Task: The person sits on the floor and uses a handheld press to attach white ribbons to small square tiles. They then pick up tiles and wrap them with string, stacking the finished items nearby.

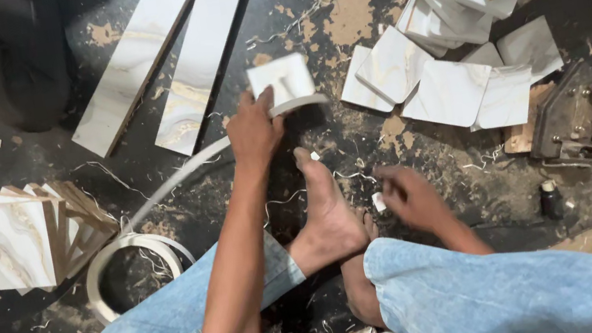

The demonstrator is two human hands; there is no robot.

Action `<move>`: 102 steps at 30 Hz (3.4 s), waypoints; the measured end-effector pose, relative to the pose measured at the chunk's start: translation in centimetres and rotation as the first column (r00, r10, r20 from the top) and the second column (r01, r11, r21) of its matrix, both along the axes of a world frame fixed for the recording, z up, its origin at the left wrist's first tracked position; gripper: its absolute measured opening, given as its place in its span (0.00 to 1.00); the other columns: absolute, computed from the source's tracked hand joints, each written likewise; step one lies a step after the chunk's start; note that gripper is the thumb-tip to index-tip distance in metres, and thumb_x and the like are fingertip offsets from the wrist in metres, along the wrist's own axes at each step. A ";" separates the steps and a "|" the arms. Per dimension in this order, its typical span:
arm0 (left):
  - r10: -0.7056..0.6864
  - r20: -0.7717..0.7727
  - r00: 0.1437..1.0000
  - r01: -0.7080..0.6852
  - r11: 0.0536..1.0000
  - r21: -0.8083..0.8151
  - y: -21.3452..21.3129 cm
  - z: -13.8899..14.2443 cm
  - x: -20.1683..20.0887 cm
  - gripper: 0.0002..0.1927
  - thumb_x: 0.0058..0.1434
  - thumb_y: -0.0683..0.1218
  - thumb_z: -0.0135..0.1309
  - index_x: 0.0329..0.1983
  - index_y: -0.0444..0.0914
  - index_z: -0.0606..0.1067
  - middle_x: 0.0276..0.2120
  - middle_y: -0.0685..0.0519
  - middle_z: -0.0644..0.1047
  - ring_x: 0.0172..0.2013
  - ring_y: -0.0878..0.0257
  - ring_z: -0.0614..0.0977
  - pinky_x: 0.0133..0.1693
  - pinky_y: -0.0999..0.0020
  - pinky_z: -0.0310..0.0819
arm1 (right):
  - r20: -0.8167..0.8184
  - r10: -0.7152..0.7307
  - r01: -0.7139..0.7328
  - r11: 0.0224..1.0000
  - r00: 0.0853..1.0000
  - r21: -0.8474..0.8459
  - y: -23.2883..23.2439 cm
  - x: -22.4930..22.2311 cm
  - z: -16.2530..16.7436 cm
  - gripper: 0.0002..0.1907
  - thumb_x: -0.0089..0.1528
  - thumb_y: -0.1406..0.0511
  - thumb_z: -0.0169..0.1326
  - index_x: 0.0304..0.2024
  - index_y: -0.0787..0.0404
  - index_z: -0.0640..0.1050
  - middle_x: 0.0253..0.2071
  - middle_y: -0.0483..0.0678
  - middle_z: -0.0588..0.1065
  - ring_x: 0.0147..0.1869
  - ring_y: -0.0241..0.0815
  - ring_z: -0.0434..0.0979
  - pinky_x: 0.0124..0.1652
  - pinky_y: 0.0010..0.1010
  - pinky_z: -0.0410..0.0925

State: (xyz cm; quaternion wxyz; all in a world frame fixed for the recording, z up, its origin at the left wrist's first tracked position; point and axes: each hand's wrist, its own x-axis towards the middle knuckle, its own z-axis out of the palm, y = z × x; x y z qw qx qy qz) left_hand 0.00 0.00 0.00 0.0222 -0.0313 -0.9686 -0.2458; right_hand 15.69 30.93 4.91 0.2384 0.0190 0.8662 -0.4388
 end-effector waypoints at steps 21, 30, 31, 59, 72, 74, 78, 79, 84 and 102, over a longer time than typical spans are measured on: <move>-0.194 0.090 0.977 0.101 0.788 0.607 5.5 10.5 8.1 0.15 0.59 0.52 0.64 0.49 0.48 0.83 0.40 0.55 0.77 0.48 0.59 0.75 0.54 0.60 0.67 | -0.383 0.122 -0.168 0.982 0.916 -0.089 -0.6 -6.1 1.1 0.20 0.55 0.73 0.59 0.50 0.61 0.80 0.47 0.51 0.81 0.49 0.47 0.82 0.48 0.32 0.72; -0.080 -0.064 0.995 0.098 0.919 0.382 8.4 8.3 12.9 0.16 0.59 0.50 0.65 0.50 0.47 0.81 0.43 0.51 0.72 0.51 0.52 0.72 0.52 0.55 0.61 | -0.254 -0.131 0.058 0.960 0.958 -0.274 -0.7 -3.4 0.5 0.21 0.56 0.69 0.63 0.53 0.59 0.80 0.51 0.50 0.80 0.55 0.49 0.80 0.55 0.35 0.70; -0.067 -0.094 0.993 0.097 0.924 0.369 8.5 8.0 13.0 0.16 0.58 0.50 0.65 0.50 0.46 0.81 0.44 0.51 0.72 0.53 0.51 0.72 0.53 0.55 0.61 | -0.322 -0.123 0.055 0.975 0.939 -0.214 -0.6 -3.3 0.7 0.24 0.53 0.68 0.66 0.53 0.61 0.79 0.53 0.51 0.78 0.57 0.50 0.79 0.56 0.36 0.69; -0.272 -0.170 0.947 0.293 0.949 0.115 10.8 8.4 12.7 0.16 0.59 0.52 0.63 0.48 0.40 0.80 0.44 0.51 0.75 0.48 0.54 0.74 0.52 0.53 0.64 | -0.557 0.022 -0.027 1.000 0.830 0.000 1.2 -2.7 2.4 0.10 0.62 0.70 0.62 0.46 0.63 0.81 0.40 0.51 0.79 0.43 0.48 0.82 0.42 0.35 0.73; -0.355 -0.110 0.928 0.365 0.927 0.089 12.1 9.0 12.0 0.10 0.59 0.45 0.60 0.42 0.38 0.79 0.39 0.51 0.73 0.44 0.53 0.74 0.46 0.58 0.65 | -0.595 -0.050 0.079 0.997 0.802 0.023 0.1 -1.7 3.0 0.12 0.62 0.70 0.63 0.49 0.62 0.79 0.42 0.54 0.78 0.43 0.52 0.82 0.41 0.36 0.73; -0.356 -0.103 0.929 0.364 0.929 0.072 12.3 9.1 11.9 0.10 0.59 0.45 0.60 0.42 0.38 0.79 0.39 0.51 0.73 0.44 0.54 0.74 0.45 0.58 0.65 | -0.571 -0.066 0.092 0.996 0.818 0.016 1.3 -1.5 2.5 0.14 0.61 0.68 0.65 0.49 0.62 0.79 0.44 0.53 0.79 0.46 0.51 0.82 0.44 0.37 0.74; -0.340 -0.122 0.932 0.349 0.936 0.053 12.4 9.2 12.0 0.10 0.60 0.46 0.60 0.43 0.37 0.79 0.40 0.50 0.72 0.44 0.54 0.74 0.46 0.58 0.65 | -0.299 -0.503 0.497 0.862 0.811 -0.102 10.0 -0.8 1.6 0.16 0.62 0.68 0.59 0.52 0.60 0.74 0.45 0.51 0.80 0.51 0.41 0.80 0.51 0.34 0.73; -0.335 -0.126 0.934 0.344 0.937 0.056 12.3 9.2 12.0 0.11 0.60 0.46 0.60 0.43 0.37 0.80 0.40 0.50 0.72 0.45 0.54 0.74 0.46 0.58 0.65 | -0.546 -0.550 0.581 0.802 0.632 -0.134 13.7 -1.4 1.3 0.12 0.64 0.74 0.48 0.50 0.62 0.73 0.44 0.51 0.73 0.47 0.39 0.75 0.49 0.31 0.73; -0.329 -0.114 0.937 0.337 0.940 0.060 11.6 9.1 12.2 0.11 0.60 0.46 0.60 0.44 0.38 0.80 0.40 0.51 0.72 0.45 0.54 0.73 0.47 0.57 0.64 | -0.734 -0.495 0.835 0.522 0.465 0.177 30.9 -3.9 -0.8 0.07 0.74 0.65 0.55 0.50 0.61 0.74 0.43 0.46 0.74 0.46 0.40 0.74 0.46 0.34 0.69; -0.332 -0.097 0.938 0.340 0.938 0.070 10.7 8.8 12.9 0.11 0.60 0.46 0.58 0.44 0.38 0.80 0.43 0.49 0.73 0.47 0.52 0.73 0.48 0.54 0.65 | 0.596 -0.172 0.417 0.858 0.784 -0.301 9.4 -2.3 12.5 0.20 0.68 0.51 0.46 0.31 0.58 0.70 0.16 0.35 0.60 0.17 0.31 0.55 0.18 0.27 0.51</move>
